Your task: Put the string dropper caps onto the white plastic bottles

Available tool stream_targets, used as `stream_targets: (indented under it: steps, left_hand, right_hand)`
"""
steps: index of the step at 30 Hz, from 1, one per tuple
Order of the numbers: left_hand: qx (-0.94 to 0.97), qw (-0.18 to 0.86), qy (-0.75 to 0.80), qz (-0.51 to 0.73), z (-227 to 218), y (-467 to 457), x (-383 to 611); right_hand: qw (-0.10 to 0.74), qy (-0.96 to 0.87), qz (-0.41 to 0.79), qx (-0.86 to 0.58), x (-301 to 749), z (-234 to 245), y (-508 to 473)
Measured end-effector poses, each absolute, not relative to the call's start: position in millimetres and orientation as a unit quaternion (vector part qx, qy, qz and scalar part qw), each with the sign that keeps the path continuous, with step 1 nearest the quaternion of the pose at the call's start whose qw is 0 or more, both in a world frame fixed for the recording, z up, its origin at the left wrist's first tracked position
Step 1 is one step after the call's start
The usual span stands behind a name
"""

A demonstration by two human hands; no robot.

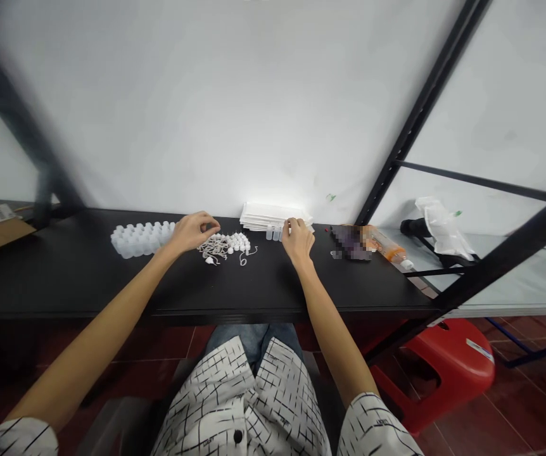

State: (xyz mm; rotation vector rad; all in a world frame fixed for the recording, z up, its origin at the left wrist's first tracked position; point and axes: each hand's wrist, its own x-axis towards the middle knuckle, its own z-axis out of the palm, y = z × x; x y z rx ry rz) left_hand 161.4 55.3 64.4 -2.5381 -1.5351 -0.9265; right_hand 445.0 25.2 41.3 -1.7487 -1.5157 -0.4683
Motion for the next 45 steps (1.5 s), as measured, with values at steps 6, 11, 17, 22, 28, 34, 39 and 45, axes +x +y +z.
stream_targets:
  steps: [6, 11, 17, 22, 28, 34, 39, 45]
  left_hand:
    - [-0.797, 0.11, -0.542, -0.242, 93, 54, 101]
    - [-0.807, 0.108, -0.559, -0.156, 98, 53, 53]
    - [-0.793, 0.148, -0.581, -0.11, 86, 44, 32]
    - [-0.795, 0.145, -0.576, -0.125, 84, 37, 39]
    - [-0.807, 0.123, -0.554, -0.164, 93, 33, 61]
    - [-0.798, 0.078, -0.556, -0.219, 95, 32, 103]
    - [-0.81, 0.026, -0.51, -0.288, 92, 44, 145]
    - [-0.806, -0.128, -0.412, -0.404, 79, 61, 184]
  right_hand:
    - [0.386, -0.622, -0.184, -0.656, 442, 38, 27]
    - [0.4, -0.632, -0.176, -0.64, 443, 39, 27]
    - [0.405, -0.647, -0.166, -0.624, 445, 35, 30]
    - [0.403, -0.648, -0.169, -0.623, 445, 35, 30]
    - [0.396, -0.677, -0.144, -0.603, 441, 39, 27]
    - [0.308, -0.788, -0.019, -0.533, 420, 35, 23]
    - [0.224, -0.83, 0.031, -0.51, 405, 28, 23]
    - [0.227, -0.826, 0.05, -0.514, 406, 22, 25]
